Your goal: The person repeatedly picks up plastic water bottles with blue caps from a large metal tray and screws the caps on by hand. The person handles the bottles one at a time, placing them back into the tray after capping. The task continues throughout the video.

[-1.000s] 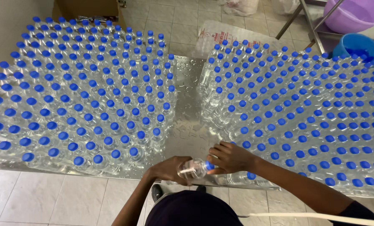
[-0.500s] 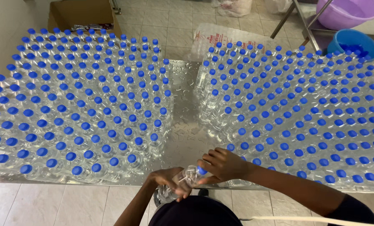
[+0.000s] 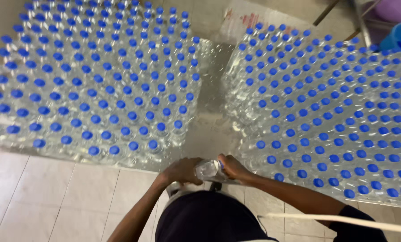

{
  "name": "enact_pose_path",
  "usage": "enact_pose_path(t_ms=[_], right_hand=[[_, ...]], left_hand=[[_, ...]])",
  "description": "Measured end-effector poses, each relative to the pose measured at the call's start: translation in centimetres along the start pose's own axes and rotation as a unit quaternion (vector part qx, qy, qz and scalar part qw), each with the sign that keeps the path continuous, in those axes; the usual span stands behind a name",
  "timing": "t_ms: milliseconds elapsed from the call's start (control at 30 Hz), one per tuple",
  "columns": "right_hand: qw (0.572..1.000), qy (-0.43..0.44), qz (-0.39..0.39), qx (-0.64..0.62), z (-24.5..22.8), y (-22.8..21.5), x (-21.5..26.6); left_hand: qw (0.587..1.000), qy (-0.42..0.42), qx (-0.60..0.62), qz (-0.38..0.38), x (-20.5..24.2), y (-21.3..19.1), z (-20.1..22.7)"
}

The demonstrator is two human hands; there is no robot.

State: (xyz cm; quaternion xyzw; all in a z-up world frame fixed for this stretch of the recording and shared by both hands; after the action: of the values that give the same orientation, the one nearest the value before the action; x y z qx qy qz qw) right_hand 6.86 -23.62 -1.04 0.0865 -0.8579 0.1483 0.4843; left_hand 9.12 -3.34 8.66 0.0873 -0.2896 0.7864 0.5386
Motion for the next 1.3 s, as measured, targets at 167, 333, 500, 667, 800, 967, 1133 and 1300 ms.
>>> enact_pose_path(t_ms=[167, 333, 500, 667, 800, 967, 1133, 1300], right_hand=[[0.995, 0.078, 0.04, 0.055, 1.7, -0.1, -1.9], [0.989, 0.135, -0.043, -0.031, -0.8, 0.9, 1.4], [0.963, 0.234, -0.124, 0.043, -0.2, 2.1, 2.2], [0.974, -0.056, 0.034, 0.215, -12.5, 3.5, 8.6], [0.919, -0.265, 0.113, 0.268, -17.7, 6.1, 11.1], [0.833, -0.378, 0.22, 0.339, -19.3, 10.5, 8.4], [0.875, -0.382, 0.159, 0.251, -21.2, 11.9, 8.5], [0.86, -0.331, 0.115, 0.371, -19.5, 7.8, 14.1]], left_hand=[[0.986, -0.009, -0.118, 0.114, 0.8, 1.0, 0.1], [0.916, -0.02, -0.329, 0.228, -0.3, 4.4, -0.8], [0.743, 0.122, -0.556, 0.353, 1.6, 2.5, 1.4], [0.843, 0.125, -0.346, 0.393, 0.6, 1.0, -3.0], [0.902, 0.031, -0.001, 0.43, 2.0, -1.0, -6.0], [0.922, -0.086, 0.06, 0.372, 4.0, 2.0, -11.5], [0.898, 0.016, 0.29, 0.33, 0.8, 7.0, -16.1], [0.843, 0.051, 0.414, 0.338, 0.7, 4.4, -11.6]])
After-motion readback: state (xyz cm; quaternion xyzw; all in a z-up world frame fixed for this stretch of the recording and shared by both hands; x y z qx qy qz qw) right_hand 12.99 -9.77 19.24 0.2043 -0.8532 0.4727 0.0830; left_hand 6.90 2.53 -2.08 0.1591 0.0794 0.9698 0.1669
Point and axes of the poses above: each hand's wrist, its own x-axis away from the middle knuckle, its own y-axis out of the palm, z = x × y, the point moved 10 cm from there along -x, towards the middle knuckle, and after that the axes turned 14 degrees about y, right-handed, at the moved point
